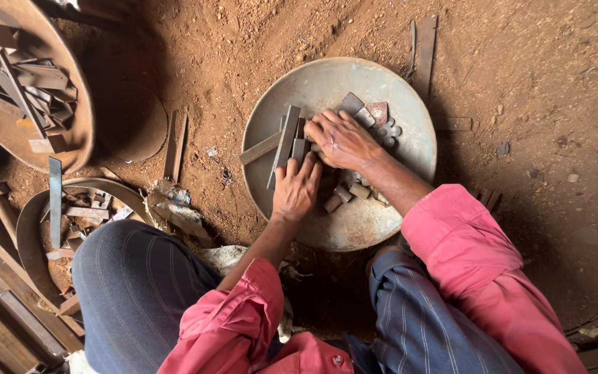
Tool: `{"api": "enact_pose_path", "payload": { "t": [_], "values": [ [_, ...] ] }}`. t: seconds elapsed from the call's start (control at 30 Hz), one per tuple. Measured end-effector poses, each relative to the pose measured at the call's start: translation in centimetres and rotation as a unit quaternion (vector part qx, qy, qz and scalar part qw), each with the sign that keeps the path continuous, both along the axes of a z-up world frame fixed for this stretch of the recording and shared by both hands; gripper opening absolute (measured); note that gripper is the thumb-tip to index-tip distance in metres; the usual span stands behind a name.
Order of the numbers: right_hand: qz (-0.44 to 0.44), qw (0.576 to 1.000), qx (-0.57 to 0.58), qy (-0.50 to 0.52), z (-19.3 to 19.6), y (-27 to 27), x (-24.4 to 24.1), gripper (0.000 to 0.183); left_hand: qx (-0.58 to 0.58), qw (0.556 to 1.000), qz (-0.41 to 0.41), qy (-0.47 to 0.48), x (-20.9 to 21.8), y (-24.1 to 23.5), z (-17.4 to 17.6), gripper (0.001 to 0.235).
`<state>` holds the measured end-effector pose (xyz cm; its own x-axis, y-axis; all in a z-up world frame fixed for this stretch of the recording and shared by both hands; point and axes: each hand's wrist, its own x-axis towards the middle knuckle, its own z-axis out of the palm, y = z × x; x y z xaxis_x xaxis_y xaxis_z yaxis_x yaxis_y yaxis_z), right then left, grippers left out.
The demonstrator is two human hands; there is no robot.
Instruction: The person sorts various metal pieces, including flat strips, cylindrical rods, and small decorative stars, from a large bowl into separate piles on the ground.
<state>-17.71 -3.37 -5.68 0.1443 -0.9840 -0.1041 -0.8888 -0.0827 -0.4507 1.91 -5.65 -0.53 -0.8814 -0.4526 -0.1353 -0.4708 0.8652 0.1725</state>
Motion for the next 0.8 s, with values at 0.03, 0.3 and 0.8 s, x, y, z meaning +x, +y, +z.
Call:
{"api": "enact_pose_path", "payload": {
  "t": [0.03,0.3,0.8],
  "values": [
    [-0.003,1.0,-0.006,0.006,0.0,0.0,0.1,0.035,-0.006,1.0,0.005,-0.006,-0.1,0.0,-0.1,0.033],
    [-0.016,0.996,0.083,0.007,3.2,-0.1,-0.4,0.053,-0.044,0.998,-0.017,-0.047,0.7,-0.4,-0.4,0.04],
    [-0.116,0.98,0.105,-0.125,3.6,1.5,-0.3,0.063,-0.034,0.998,-0.011,-0.052,-0.1,-1.0,0.6,0.04]
  ]
}}
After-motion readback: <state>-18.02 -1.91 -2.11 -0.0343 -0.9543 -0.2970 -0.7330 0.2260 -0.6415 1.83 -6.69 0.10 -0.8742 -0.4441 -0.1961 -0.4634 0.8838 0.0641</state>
